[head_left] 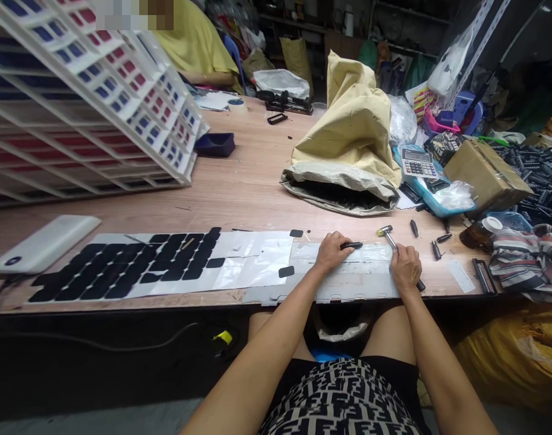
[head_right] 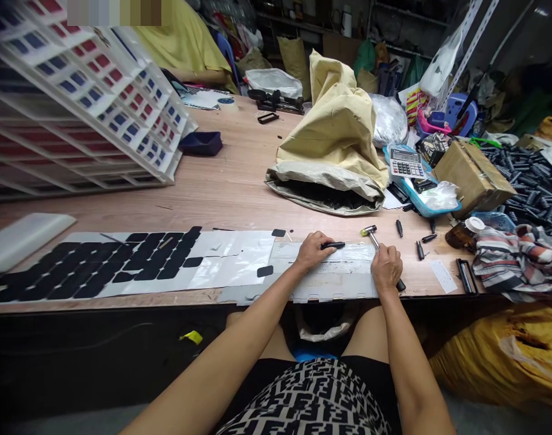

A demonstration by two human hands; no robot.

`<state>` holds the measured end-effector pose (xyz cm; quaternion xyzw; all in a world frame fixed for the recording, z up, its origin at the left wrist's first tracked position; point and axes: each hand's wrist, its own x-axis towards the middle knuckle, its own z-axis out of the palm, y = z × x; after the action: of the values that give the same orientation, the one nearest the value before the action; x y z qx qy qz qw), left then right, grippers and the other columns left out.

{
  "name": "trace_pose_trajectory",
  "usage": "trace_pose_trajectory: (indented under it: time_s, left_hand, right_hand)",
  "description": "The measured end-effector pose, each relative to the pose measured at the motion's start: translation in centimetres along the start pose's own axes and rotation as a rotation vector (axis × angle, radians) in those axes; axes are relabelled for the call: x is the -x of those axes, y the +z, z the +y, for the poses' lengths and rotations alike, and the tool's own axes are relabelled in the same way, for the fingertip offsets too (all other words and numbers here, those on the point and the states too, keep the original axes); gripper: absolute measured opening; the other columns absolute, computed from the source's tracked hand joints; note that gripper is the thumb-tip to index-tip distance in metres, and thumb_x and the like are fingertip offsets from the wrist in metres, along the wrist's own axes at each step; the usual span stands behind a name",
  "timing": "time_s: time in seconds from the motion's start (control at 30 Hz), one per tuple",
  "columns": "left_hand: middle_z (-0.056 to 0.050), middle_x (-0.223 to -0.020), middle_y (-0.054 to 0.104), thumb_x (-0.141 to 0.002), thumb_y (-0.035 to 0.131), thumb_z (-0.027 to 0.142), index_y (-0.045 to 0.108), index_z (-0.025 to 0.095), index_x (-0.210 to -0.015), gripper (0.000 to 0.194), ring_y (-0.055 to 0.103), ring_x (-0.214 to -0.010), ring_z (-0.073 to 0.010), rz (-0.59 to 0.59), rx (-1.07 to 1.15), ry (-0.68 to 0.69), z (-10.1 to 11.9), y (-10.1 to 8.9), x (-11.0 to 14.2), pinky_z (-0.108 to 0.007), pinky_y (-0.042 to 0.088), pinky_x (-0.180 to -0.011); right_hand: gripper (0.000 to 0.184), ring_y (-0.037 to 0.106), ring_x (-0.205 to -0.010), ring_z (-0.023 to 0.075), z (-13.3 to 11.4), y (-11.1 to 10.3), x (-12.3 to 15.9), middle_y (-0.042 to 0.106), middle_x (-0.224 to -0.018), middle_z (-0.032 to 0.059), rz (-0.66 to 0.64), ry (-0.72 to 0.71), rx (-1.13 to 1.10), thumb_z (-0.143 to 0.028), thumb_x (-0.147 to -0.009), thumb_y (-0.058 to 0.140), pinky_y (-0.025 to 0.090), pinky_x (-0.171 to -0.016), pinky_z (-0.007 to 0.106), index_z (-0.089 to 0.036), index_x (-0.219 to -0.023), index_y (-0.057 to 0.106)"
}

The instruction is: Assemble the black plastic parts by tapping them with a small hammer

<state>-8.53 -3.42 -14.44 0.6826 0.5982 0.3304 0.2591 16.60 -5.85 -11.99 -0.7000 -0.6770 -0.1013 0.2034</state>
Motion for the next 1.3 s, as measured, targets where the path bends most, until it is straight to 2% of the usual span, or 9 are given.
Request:
trace_pose_trajectory:
  time_s: [0.13, 0.23, 0.47, 0.6, 0.77, 0.9, 1.03, 1.13, 1.3]
  left_hand:
    - [-0.004, -0.096, 0.065, -0.077, 0.075, 0.024, 0.076, 0.023, -0.096, 0.019, 0.055, -0.100, -0.0249, -0.023, 0.016, 0.013, 0.5, -0.5, 0.3, -0.039, 0.048, -0.087]
    - [-0.004, -0.097, 0.065, -0.075, 0.076, 0.023, 0.075, 0.023, -0.094, 0.019, 0.055, -0.101, -0.0255, -0.036, 0.038, 0.071, 1.4, -1.1, 2.1, -0.041, 0.047, -0.091]
    - [-0.007, -0.124, 0.063, -0.078, 0.076, 0.025, 0.075, 0.026, -0.095, 0.017, 0.053, -0.121, -0.0294, -0.080, -0.036, 0.394, 2.4, -1.6, 14.4, -0.047, 0.046, -0.103]
    - [-0.008, -0.146, 0.055, -0.082, 0.072, 0.020, 0.074, 0.026, -0.096, 0.016, 0.047, -0.136, -0.0312, 0.012, -0.249, 0.453, 0.7, 0.1, 19.2, -0.050, 0.039, -0.114]
    - [-0.009, -0.142, 0.060, -0.088, 0.067, 0.020, 0.075, 0.028, -0.098, 0.015, 0.052, -0.132, -0.0300, 0.219, -0.357, 0.426, 0.9, 2.3, 19.7, -0.052, 0.037, -0.113]
    - [-0.012, -0.125, 0.066, -0.088, 0.068, 0.026, 0.075, 0.025, -0.095, 0.010, 0.058, -0.117, -0.0307, 0.264, -0.222, 0.411, 4.2, 1.1, 17.0, -0.049, 0.045, -0.100]
    - [-0.007, -0.091, 0.071, -0.092, 0.062, 0.028, 0.073, 0.023, -0.098, 0.013, 0.061, -0.091, -0.0227, 0.208, -0.102, 0.443, 9.5, 0.6, 9.8, -0.039, 0.049, -0.086]
    - [-0.008, -0.091, 0.072, -0.095, 0.059, 0.034, 0.072, 0.021, -0.097, 0.019, 0.061, -0.092, -0.0241, 0.097, -0.155, 0.367, 14.0, 2.8, 2.3, -0.038, 0.048, -0.084]
    - [-0.017, -0.106, 0.073, -0.095, 0.056, 0.051, 0.071, 0.015, -0.104, 0.040, 0.062, -0.107, -0.0318, -0.121, -0.273, 0.071, 19.5, 9.0, -8.4, -0.041, 0.047, -0.087]
  right_hand:
    - [0.027, 0.049, -0.088, 0.0221, -0.3, 0.2, 0.2, 0.060, -0.098, 0.0090, -0.005, -0.012, 0.081, -0.023, -0.098, 0.050, 0.032, -0.072, 0.031, -0.019, -0.117, 0.069]
    - [0.025, 0.048, -0.089, 0.0224, -0.4, 0.1, 0.2, 0.059, -0.099, 0.0089, -0.024, -0.011, 0.107, -0.024, -0.098, 0.050, 0.031, -0.071, 0.032, -0.020, -0.116, 0.068]
    - [0.025, 0.048, -0.090, 0.0226, -0.5, 0.0, 0.2, 0.058, -0.101, 0.0093, -0.040, 0.003, 0.126, -0.024, -0.100, 0.048, 0.031, -0.071, 0.032, -0.020, -0.116, 0.066]
    - [0.027, 0.047, -0.090, 0.0226, -0.5, 0.2, 0.3, 0.058, -0.100, 0.0093, -0.026, 0.000, 0.131, -0.023, -0.100, 0.045, 0.030, -0.070, 0.032, -0.019, -0.117, 0.066]
    - [0.026, 0.046, -0.089, 0.0225, -0.6, 0.2, 0.4, 0.057, -0.100, 0.0095, -0.026, 0.010, 0.129, -0.024, -0.100, 0.045, 0.030, -0.070, 0.032, -0.019, -0.116, 0.065]
    - [0.024, 0.046, -0.091, 0.0231, -0.8, 0.1, 0.5, 0.057, -0.100, 0.0097, -0.050, 0.010, 0.141, -0.023, -0.101, 0.045, 0.031, -0.070, 0.032, -0.019, -0.115, 0.064]
    - [0.023, 0.047, -0.092, 0.0232, -0.9, 0.2, 0.6, 0.058, -0.101, 0.0098, -0.066, 0.016, 0.141, -0.023, -0.101, 0.045, 0.033, -0.072, 0.032, -0.019, -0.115, 0.063]
    - [0.023, 0.049, -0.091, 0.0232, -1.0, 0.2, 0.5, 0.060, -0.102, 0.0107, -0.094, 0.036, 0.136, -0.021, -0.101, 0.045, 0.035, -0.073, 0.032, -0.018, -0.116, 0.061]
    - [0.032, 0.052, -0.091, 0.0260, -1.0, 0.2, 0.4, 0.062, -0.107, 0.0156, -0.149, 0.048, 0.116, -0.009, -0.090, 0.050, 0.039, -0.072, 0.036, -0.013, -0.120, 0.060]
